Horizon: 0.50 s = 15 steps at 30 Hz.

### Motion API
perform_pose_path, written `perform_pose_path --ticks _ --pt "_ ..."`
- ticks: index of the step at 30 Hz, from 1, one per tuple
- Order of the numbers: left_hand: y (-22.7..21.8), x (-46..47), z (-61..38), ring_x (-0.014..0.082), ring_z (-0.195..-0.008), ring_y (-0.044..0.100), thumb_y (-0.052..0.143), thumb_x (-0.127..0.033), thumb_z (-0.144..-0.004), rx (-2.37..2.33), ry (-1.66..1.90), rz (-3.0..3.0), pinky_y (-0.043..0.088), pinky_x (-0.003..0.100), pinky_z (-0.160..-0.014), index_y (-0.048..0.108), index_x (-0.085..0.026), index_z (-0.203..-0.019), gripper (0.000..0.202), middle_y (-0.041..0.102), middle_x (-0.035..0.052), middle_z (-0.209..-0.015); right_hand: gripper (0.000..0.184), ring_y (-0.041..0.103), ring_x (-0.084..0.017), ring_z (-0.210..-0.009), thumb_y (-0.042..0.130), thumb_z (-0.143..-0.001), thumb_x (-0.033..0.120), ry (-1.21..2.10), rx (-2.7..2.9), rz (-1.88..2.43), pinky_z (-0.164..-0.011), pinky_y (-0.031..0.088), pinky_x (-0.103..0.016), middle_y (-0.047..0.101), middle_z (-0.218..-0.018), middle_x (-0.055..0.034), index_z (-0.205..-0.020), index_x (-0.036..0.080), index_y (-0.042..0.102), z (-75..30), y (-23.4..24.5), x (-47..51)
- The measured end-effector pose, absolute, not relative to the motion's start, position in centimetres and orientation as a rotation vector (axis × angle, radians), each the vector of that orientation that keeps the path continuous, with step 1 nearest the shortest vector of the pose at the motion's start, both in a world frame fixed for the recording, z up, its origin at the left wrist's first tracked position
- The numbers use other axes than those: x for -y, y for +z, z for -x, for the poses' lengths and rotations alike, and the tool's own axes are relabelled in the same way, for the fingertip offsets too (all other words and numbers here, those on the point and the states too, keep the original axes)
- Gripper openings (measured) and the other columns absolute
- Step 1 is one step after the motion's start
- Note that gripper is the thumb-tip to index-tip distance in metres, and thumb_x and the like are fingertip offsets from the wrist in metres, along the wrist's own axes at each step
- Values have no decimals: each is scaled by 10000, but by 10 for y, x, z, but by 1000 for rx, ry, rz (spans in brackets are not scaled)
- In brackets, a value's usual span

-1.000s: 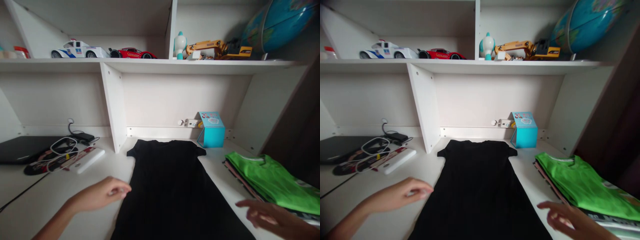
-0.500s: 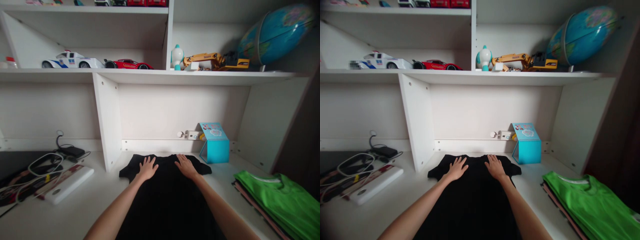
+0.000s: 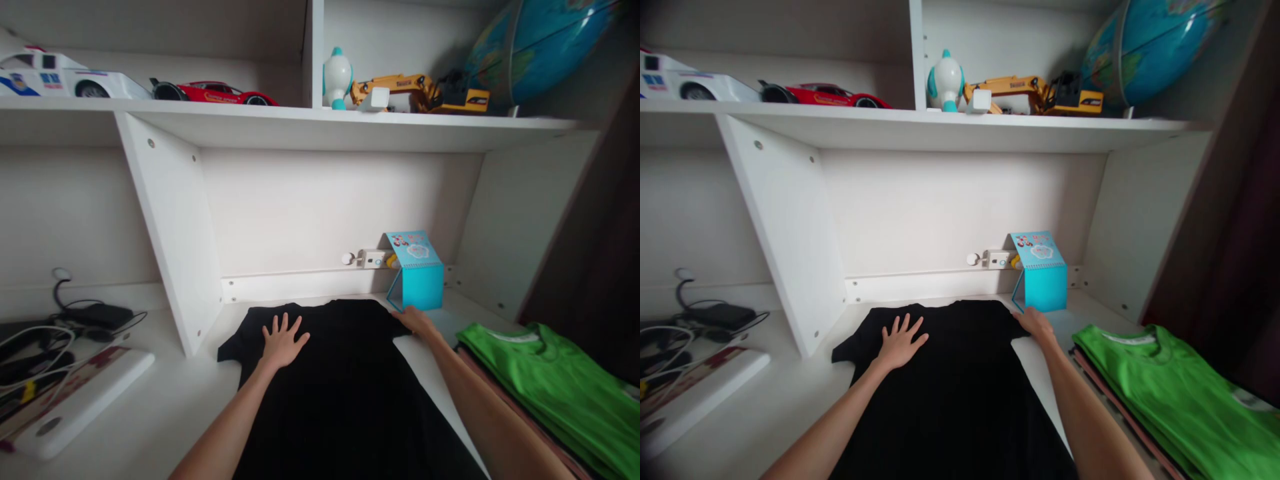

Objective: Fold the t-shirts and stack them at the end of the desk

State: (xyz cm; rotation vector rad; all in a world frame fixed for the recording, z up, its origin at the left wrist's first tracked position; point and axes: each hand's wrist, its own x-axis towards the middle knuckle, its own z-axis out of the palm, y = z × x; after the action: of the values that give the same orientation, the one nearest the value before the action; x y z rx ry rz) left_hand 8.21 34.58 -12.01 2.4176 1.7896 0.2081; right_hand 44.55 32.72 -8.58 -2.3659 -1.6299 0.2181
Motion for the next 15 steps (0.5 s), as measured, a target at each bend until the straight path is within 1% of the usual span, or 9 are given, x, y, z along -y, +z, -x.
perform_pose_path --ticks 3,5,7,9,11,13,15 --pt "-121 -346 -81 379 -1314 33 121 -703 -788 -1772 220 -2424 79 623 -976 193 -335 -1385 705 131 73 -1466 282 564 -160 -858 489 -865 357 137 1774 2207 -738 478 -351 564 -1023 -41 -1050 149 536 -424 -77 -322" --pt "-121 -347 -81 375 -1315 38 121 -697 -793 -1766 224 -2429 82 619 -977 199 -334 -1383 697 135 81 -1464 223 539 -160 -900 455 -879 280 54 1941 2005 -794 441 -352 555 -1029 -50 -1051 158 529 -393 -74 -310" --pt "-122 -347 -80 376 -1314 44 118 -697 -793 -1768 231 -2433 88 618 -976 205 -333 -1382 697 140 88 -1462 203 511 -143 -930 441 -854 177 21 2183 1731 -840 397 -304 558 -1011 -33 -1033 195 537 -357 -75 -288" --pt "-124 -348 -80 382 -1312 58 115 -700 -791 -1782 249 -2441 94 622 -971 215 -333 -1379 701 149 93 -1460 197 506 -121 -905 470 -809 145 44 2437 1445 -831 375 -242 573 -948 9 -954 243 563 -325 -79 -261" --pt "-126 -349 -81 388 -1309 70 116 -702 -790 -1798 266 -2455 97 626 -967 226 -332 -1377 703 164 95 -1457 134 508 -121 -856 471 -806 169 32 2602 1237 -795 376 -230 576 -892 18 -861 246 567 -305 -82 -238" --pt "-128 -350 -81 391 -1308 73 119 -703 -789 -1805 273 -2461 99 629 -965 231 -330 -1376 704 172 92 -1455 134 503 -136 -836 422 -838 194 -58 2605 1223 -772 379 -247 567 -882 0 -822 228 550 -300 -81 -226" --pt "-129 -350 -81 388 -1310 68 120 -703 -789 -1800 274 -2455 96 628 -966 225 -331 -1378 704 169 88 -1457 157 493 -172 -890 384 -862 222 -165 2476 1370 -781 382 -285 552 -943 -41 -903 209 535 -304 -79 -227"
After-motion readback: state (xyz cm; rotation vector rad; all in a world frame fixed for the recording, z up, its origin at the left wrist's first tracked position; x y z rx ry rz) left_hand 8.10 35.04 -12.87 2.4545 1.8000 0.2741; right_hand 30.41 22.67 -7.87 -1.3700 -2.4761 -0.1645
